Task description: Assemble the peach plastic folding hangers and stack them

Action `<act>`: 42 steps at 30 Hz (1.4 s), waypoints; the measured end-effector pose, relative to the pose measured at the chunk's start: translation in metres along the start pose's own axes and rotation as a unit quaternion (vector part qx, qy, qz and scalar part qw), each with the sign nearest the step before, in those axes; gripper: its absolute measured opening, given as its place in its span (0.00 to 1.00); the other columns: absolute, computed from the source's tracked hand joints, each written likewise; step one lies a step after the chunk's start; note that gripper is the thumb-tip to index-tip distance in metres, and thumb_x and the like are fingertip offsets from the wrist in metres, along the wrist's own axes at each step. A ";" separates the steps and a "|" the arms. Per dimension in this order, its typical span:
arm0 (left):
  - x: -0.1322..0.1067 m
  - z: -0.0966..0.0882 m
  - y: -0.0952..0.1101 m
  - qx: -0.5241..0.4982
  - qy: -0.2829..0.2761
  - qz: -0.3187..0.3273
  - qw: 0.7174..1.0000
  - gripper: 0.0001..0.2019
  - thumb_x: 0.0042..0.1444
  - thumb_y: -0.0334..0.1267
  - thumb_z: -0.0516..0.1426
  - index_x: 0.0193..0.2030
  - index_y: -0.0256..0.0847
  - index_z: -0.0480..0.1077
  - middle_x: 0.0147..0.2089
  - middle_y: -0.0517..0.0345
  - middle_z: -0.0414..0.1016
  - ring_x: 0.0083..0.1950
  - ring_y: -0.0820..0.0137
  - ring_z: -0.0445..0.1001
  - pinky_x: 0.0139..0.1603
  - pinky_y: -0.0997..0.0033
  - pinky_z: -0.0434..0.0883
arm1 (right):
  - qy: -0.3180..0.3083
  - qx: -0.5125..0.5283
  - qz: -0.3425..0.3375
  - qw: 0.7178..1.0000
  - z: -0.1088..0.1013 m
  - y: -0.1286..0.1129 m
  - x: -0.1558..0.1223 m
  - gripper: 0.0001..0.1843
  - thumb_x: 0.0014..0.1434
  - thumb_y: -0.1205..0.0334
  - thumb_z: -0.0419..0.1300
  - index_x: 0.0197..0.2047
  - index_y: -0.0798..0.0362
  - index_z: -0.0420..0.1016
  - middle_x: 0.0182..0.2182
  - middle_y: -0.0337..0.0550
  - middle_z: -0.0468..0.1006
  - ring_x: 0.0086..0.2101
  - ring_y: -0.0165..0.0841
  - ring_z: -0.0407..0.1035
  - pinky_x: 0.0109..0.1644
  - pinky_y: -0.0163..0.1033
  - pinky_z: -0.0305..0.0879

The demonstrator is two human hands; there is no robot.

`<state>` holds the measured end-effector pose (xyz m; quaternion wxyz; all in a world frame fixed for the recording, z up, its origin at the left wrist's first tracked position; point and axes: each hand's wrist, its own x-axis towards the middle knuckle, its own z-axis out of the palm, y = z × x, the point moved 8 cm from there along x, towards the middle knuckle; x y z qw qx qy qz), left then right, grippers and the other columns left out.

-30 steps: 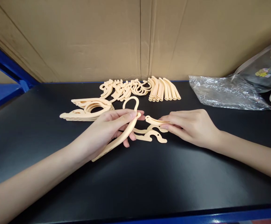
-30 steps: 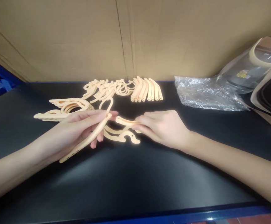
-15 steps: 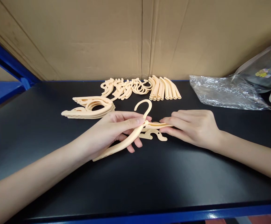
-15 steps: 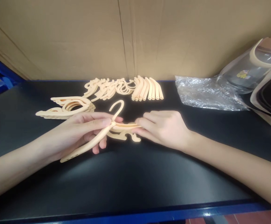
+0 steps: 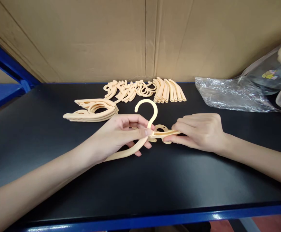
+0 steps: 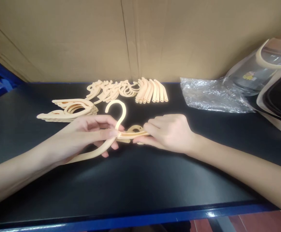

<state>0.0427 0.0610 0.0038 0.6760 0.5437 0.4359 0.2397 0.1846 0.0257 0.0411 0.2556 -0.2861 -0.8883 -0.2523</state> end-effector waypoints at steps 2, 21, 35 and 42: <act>0.000 0.000 0.001 0.002 0.010 0.003 1.000 0.03 0.55 0.33 0.63 0.32 0.37 0.73 0.30 0.59 0.78 0.31 0.71 0.79 0.25 0.80 0.78 | 0.003 0.000 0.003 1.000 0.000 0.000 0.000 0.27 0.65 0.43 0.53 0.21 0.53 0.68 0.14 0.32 0.66 0.16 0.23 0.58 0.21 0.33 0.49; -0.001 -0.002 0.006 0.091 0.034 0.028 0.995 0.04 0.56 0.35 0.62 0.32 0.38 0.74 0.27 0.60 0.78 0.27 0.76 0.76 0.26 0.84 0.74 | -0.028 0.028 0.032 0.999 0.008 0.004 -0.002 0.29 0.65 0.41 0.52 0.20 0.53 0.67 0.13 0.32 0.65 0.15 0.25 0.58 0.22 0.34 0.49; -0.003 0.000 0.010 0.155 0.038 0.072 0.985 0.06 0.55 0.39 0.62 0.31 0.39 0.74 0.25 0.60 0.77 0.27 0.73 0.76 0.25 0.81 0.71 | -0.032 0.058 0.043 0.997 0.011 0.007 -0.002 0.29 0.63 0.40 0.54 0.19 0.53 0.68 0.12 0.33 0.65 0.15 0.25 0.57 0.22 0.35 0.49; -0.012 0.004 0.025 0.383 0.088 0.178 0.902 0.10 0.64 0.42 0.53 0.40 0.41 0.75 0.18 0.67 0.66 0.19 0.77 0.65 0.22 0.78 0.59 | 0.000 0.047 0.047 0.998 0.003 0.008 0.005 0.23 0.63 0.44 0.58 0.25 0.53 0.72 0.19 0.38 0.73 0.23 0.30 0.64 0.31 0.40 0.59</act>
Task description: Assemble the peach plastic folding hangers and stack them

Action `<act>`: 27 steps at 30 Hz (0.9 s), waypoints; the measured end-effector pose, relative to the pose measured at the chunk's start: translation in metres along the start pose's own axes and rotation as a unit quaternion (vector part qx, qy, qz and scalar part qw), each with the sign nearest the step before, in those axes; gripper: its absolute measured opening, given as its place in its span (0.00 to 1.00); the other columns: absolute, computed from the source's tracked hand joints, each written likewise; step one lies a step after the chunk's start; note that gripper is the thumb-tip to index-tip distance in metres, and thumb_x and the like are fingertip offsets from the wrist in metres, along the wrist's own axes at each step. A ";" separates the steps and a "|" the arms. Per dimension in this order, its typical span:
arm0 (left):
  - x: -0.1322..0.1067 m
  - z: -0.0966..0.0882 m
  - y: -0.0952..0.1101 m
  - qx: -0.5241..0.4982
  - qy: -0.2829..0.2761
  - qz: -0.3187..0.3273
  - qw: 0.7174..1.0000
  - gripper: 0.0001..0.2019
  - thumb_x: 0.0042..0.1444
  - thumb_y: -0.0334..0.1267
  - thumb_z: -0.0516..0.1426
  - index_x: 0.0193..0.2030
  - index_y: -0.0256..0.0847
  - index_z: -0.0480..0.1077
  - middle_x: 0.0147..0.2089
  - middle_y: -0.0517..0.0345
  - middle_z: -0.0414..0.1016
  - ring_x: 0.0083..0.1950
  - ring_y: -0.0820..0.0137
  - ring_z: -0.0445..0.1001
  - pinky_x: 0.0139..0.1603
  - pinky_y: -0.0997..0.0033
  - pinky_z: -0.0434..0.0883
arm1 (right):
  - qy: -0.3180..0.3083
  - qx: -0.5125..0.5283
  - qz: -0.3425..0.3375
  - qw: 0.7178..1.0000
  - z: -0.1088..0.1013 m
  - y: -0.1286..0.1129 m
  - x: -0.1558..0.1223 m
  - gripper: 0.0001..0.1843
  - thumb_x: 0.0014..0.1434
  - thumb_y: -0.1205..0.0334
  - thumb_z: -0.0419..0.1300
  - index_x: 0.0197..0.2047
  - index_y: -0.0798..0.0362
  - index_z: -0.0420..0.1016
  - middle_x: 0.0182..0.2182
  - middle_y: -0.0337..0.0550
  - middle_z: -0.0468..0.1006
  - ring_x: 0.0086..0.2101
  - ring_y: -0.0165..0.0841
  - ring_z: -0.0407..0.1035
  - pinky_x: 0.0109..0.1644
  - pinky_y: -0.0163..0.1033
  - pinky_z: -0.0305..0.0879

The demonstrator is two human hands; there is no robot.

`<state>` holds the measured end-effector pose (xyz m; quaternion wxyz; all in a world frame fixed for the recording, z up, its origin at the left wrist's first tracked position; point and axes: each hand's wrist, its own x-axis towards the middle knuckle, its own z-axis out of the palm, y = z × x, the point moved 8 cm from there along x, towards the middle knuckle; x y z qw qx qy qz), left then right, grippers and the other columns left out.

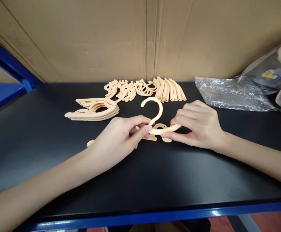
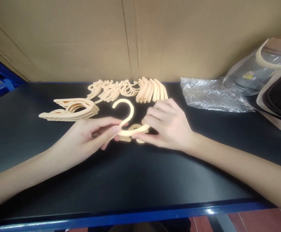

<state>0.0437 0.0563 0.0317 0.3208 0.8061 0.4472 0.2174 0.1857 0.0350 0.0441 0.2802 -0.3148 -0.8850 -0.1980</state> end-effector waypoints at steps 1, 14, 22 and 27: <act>0.000 0.002 0.001 0.022 -0.005 0.013 1.000 0.11 0.64 0.43 0.53 0.39 0.41 0.75 0.18 0.67 0.64 0.19 0.77 0.62 0.22 0.77 0.57 | 0.017 -0.008 -0.001 1.000 -0.003 -0.001 0.001 0.21 0.61 0.45 0.59 0.27 0.52 0.73 0.23 0.40 0.75 0.27 0.33 0.67 0.34 0.42 0.61; -0.009 0.004 0.022 0.177 0.069 0.195 0.962 0.08 0.64 0.40 0.56 0.42 0.39 0.74 0.28 0.65 0.73 0.26 0.77 0.68 0.26 0.77 0.58 | 0.042 0.024 -0.038 0.998 -0.011 -0.016 -0.003 0.19 0.63 0.59 0.61 0.56 0.53 0.68 0.28 0.37 0.78 0.28 0.31 0.68 0.34 0.40 0.61; -0.014 0.011 0.030 0.250 0.081 0.289 0.921 0.11 0.64 0.42 0.57 0.47 0.38 0.73 0.34 0.61 0.78 0.32 0.73 0.73 0.30 0.75 0.63 | -0.026 0.173 0.159 0.972 0.008 0.021 -0.003 0.13 0.68 0.52 0.52 0.36 0.51 0.69 0.29 0.41 0.74 0.31 0.34 0.66 0.36 0.40 0.62; -0.008 0.001 0.024 0.315 0.102 0.296 0.896 0.10 0.66 0.38 0.54 0.48 0.40 0.74 0.38 0.59 0.78 0.40 0.67 0.71 0.37 0.70 0.67 | 0.006 0.293 0.320 0.901 0.026 0.059 -0.021 0.05 0.63 0.63 0.56 0.35 0.48 0.63 0.28 0.36 0.66 0.26 0.30 0.62 0.30 0.37 0.60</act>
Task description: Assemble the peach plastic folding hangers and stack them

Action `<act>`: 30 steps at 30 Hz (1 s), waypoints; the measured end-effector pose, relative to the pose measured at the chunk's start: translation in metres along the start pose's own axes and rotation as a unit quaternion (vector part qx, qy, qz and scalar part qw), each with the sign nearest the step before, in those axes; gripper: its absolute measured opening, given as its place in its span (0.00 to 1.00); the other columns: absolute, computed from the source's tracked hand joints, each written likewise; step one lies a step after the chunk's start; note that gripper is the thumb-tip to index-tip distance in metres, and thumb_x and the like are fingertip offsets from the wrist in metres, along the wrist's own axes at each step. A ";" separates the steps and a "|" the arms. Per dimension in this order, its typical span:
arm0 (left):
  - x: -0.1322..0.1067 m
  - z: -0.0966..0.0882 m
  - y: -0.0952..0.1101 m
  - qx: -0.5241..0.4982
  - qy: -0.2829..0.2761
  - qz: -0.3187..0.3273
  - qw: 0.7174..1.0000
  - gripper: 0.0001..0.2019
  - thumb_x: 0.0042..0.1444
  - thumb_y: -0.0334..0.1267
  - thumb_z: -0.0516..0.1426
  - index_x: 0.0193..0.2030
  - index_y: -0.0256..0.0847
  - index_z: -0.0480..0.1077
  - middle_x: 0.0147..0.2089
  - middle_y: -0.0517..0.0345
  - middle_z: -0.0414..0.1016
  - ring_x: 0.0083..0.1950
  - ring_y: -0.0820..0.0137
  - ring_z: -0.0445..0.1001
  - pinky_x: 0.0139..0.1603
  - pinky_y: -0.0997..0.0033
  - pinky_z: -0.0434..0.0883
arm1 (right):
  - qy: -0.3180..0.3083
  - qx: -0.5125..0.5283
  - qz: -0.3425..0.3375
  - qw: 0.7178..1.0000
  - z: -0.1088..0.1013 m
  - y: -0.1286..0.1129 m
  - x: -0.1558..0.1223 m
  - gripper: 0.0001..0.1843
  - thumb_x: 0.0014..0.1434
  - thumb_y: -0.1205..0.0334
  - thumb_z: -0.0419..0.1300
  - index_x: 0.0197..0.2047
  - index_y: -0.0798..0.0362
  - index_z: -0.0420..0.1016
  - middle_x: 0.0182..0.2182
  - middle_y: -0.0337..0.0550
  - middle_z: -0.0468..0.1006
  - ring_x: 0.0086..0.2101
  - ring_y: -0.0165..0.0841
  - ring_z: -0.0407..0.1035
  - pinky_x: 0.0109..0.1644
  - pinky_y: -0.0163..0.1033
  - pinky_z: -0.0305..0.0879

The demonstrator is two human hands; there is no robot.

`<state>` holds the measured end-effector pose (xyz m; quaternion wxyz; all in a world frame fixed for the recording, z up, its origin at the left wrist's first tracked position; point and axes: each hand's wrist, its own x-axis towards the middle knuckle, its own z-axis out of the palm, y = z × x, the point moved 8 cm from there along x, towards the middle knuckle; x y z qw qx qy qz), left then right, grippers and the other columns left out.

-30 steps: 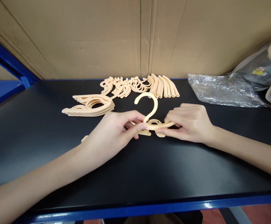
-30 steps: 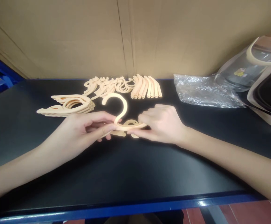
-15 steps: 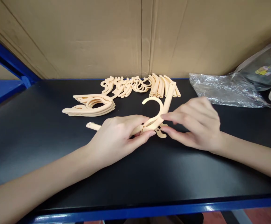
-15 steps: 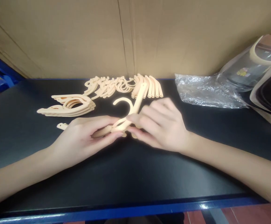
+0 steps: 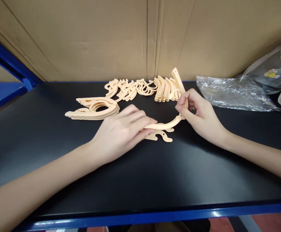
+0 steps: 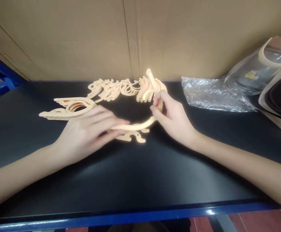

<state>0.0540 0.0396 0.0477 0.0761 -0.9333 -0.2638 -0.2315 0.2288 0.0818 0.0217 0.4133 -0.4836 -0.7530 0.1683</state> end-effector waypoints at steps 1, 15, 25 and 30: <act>0.000 0.000 -0.005 0.006 0.004 -0.008 1.000 0.10 0.66 0.38 0.54 0.48 0.39 0.74 0.39 0.59 0.78 0.41 0.66 0.71 0.39 0.69 0.67 | 0.007 0.010 0.005 1.000 -0.001 0.003 0.001 0.04 0.62 0.65 0.56 0.36 0.48 0.63 0.28 0.36 0.65 0.26 0.30 0.61 0.29 0.36 0.60; -0.002 0.018 -0.024 -0.077 -0.030 -0.106 0.991 0.20 0.65 0.45 0.55 0.59 0.36 0.66 0.56 0.48 0.69 0.54 0.62 0.70 0.48 0.64 0.71 | -0.042 -0.087 -0.064 0.993 0.007 -0.005 0.004 0.12 0.61 0.74 0.49 0.38 0.49 0.69 0.38 0.40 0.72 0.36 0.33 0.68 0.38 0.39 0.62; -0.003 0.011 0.012 -0.002 -0.041 0.056 0.998 0.08 0.64 0.36 0.56 0.47 0.40 0.73 0.53 0.53 0.74 0.53 0.61 0.69 0.50 0.62 0.69 | -0.092 -0.100 -0.058 0.989 0.015 -0.001 0.003 0.14 0.61 0.75 0.48 0.33 0.51 0.69 0.36 0.39 0.72 0.35 0.32 0.67 0.39 0.39 0.61; -0.004 0.011 0.016 -0.002 -0.050 0.075 0.996 0.09 0.66 0.34 0.53 0.46 0.38 0.74 0.45 0.54 0.78 0.44 0.66 0.73 0.44 0.66 0.69 | -0.104 -0.089 -0.063 0.989 0.019 0.000 0.003 0.12 0.61 0.74 0.50 0.33 0.51 0.71 0.39 0.43 0.74 0.40 0.35 0.69 0.45 0.42 0.63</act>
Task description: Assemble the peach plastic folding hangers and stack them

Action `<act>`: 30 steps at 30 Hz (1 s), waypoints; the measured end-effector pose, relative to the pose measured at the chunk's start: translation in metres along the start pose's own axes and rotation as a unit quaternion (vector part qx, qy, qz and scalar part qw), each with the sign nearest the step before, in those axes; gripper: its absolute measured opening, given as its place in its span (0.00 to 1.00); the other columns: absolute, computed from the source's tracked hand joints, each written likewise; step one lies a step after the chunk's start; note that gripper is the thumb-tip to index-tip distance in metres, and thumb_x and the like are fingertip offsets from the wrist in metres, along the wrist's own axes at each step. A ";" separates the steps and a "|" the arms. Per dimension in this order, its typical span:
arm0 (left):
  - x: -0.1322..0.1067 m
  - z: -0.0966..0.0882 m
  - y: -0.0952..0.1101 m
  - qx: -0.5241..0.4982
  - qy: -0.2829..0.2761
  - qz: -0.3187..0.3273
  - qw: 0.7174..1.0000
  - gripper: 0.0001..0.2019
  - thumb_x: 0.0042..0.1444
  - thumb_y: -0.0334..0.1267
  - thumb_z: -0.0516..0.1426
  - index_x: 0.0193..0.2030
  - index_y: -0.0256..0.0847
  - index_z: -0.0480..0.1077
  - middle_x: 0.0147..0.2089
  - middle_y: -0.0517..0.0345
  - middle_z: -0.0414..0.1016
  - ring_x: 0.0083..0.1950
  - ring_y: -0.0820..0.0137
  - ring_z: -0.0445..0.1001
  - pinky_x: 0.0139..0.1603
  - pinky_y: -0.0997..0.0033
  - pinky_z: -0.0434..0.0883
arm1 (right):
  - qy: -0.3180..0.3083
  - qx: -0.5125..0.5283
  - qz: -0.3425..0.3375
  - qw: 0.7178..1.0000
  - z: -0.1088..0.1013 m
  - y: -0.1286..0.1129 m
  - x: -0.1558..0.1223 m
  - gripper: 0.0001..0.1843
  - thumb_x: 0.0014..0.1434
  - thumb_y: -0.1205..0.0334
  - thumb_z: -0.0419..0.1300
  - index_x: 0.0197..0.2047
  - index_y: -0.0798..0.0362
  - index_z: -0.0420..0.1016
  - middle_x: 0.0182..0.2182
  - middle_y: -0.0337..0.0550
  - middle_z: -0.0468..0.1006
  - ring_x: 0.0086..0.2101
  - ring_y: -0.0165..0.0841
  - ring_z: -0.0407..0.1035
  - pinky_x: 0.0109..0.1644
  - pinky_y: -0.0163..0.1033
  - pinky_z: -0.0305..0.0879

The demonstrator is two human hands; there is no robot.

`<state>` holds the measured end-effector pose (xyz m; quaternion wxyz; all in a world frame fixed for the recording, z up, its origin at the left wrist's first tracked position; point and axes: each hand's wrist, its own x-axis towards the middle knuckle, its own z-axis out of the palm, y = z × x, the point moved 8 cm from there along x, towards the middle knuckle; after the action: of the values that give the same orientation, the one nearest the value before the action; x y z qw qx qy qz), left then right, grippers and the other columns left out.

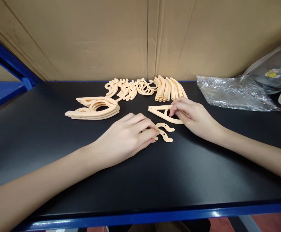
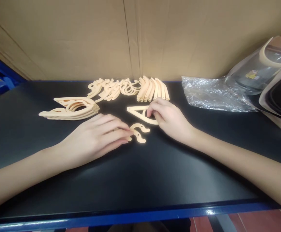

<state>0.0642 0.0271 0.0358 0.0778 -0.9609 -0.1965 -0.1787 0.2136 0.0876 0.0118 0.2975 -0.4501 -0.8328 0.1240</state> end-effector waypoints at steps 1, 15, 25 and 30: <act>0.000 0.000 0.001 0.002 -0.002 0.002 1.000 0.09 0.66 0.34 0.53 0.46 0.38 0.74 0.45 0.54 0.78 0.43 0.67 0.74 0.43 0.67 0.70 | 0.001 -0.001 0.001 1.000 0.000 0.001 0.000 0.12 0.61 0.74 0.50 0.33 0.51 0.71 0.40 0.43 0.74 0.40 0.35 0.69 0.45 0.42 0.64; -0.002 0.000 0.003 -0.080 -0.075 -0.007 0.994 0.11 0.68 0.34 0.51 0.47 0.40 0.74 0.46 0.55 0.77 0.44 0.69 0.76 0.48 0.70 0.72 | 0.006 -0.019 0.001 1.000 0.000 0.002 0.001 0.11 0.62 0.72 0.52 0.35 0.50 0.73 0.40 0.45 0.77 0.45 0.41 0.69 0.52 0.51 0.64; -0.004 -0.006 0.012 -0.121 -0.101 0.022 0.987 0.08 0.67 0.34 0.52 0.48 0.40 0.72 0.44 0.57 0.78 0.43 0.69 0.75 0.47 0.71 0.70 | -0.008 -0.026 -0.037 0.999 0.000 -0.007 0.000 0.10 0.63 0.70 0.52 0.36 0.49 0.73 0.42 0.44 0.78 0.46 0.40 0.70 0.52 0.49 0.64; -0.004 -0.003 0.012 -0.096 -0.087 0.024 0.991 0.17 0.63 0.42 0.58 0.55 0.36 0.68 0.46 0.53 0.76 0.43 0.66 0.74 0.44 0.67 0.70 | 0.018 -0.057 -0.105 0.993 -0.005 -0.030 -0.005 0.10 0.66 0.67 0.52 0.41 0.50 0.74 0.44 0.47 0.78 0.46 0.40 0.69 0.52 0.49 0.64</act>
<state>0.0650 0.0138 0.0362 -0.0275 -0.9803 -0.1614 -0.1105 0.1984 0.0668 0.0282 0.2981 -0.3788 -0.8754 0.0364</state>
